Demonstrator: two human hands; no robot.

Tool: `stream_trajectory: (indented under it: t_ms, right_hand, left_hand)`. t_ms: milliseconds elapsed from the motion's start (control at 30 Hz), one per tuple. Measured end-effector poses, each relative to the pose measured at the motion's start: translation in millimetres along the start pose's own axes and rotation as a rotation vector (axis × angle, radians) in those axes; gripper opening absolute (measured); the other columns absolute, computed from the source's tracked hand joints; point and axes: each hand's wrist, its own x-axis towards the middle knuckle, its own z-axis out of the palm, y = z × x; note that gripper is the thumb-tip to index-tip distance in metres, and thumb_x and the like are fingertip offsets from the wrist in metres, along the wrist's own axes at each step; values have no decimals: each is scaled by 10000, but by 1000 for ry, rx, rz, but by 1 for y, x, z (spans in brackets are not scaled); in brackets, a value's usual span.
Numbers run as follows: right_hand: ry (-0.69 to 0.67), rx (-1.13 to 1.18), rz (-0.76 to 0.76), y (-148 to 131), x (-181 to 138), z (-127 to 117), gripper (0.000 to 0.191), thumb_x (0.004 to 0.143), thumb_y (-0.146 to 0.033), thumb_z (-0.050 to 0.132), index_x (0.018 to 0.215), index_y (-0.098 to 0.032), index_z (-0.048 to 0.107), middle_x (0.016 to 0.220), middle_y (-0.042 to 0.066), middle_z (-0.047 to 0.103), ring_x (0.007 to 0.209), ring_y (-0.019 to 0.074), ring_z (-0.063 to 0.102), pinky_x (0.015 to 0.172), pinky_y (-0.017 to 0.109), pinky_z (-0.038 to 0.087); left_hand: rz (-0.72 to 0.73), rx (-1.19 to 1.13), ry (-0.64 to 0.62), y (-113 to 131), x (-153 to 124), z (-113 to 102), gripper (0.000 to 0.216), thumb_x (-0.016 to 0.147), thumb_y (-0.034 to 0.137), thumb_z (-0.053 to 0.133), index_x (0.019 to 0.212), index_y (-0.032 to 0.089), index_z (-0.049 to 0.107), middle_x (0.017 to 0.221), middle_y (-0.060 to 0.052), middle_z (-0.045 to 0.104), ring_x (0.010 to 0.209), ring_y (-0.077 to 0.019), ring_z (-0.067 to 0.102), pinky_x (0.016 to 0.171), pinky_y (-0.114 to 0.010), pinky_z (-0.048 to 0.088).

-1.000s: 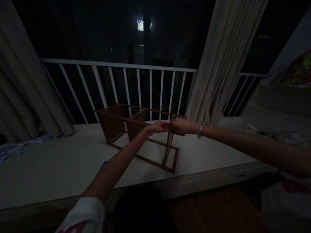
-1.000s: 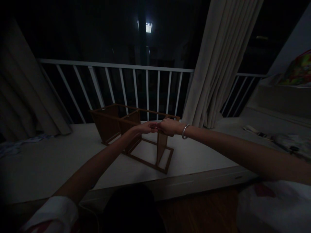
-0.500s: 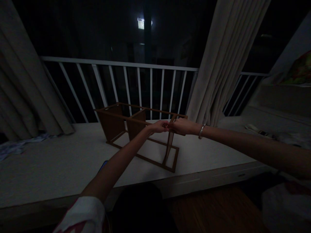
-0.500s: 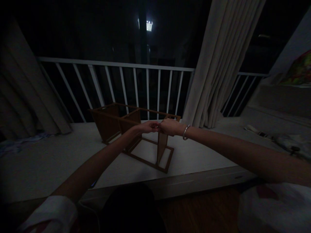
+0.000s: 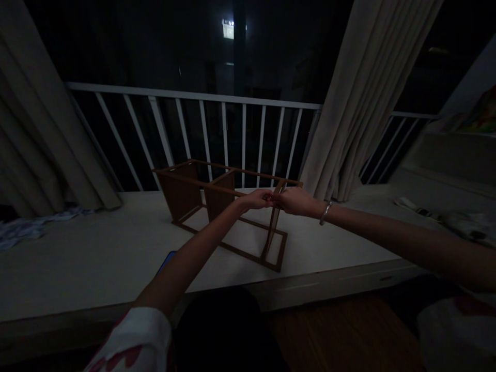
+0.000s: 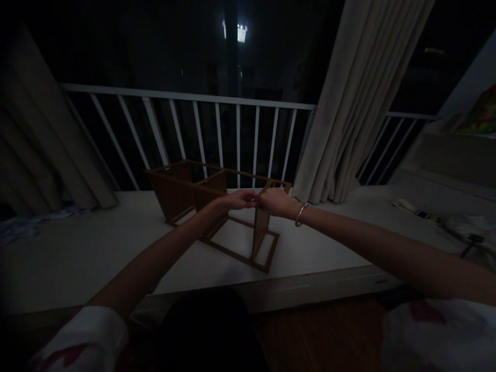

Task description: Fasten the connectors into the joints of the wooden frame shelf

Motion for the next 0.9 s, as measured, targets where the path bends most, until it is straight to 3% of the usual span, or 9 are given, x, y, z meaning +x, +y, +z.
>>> stream_trajectory:
  t_ms: [367,900]
  right_hand:
    - [8,-44,-32,0,0,2,389,852,-392,303,1111,-181,504,908,140,619,772,235,591,611,291,384]
    - [47,-34,-28,0,-4,1,352,852,-339,347,1141,-169,455,854,130,625,756,221,590,595,265,361]
  left_hand:
    - [-25,-45,-2,-4,0,-4,213,604,134,577,812,112,536,694,22,487,623,-54,443,606,-189,360]
    - [-83,-89,74,-7,0,-2,225,617,133,598,820,110,503,695,18,488,628,-49,460,574,-180,344]
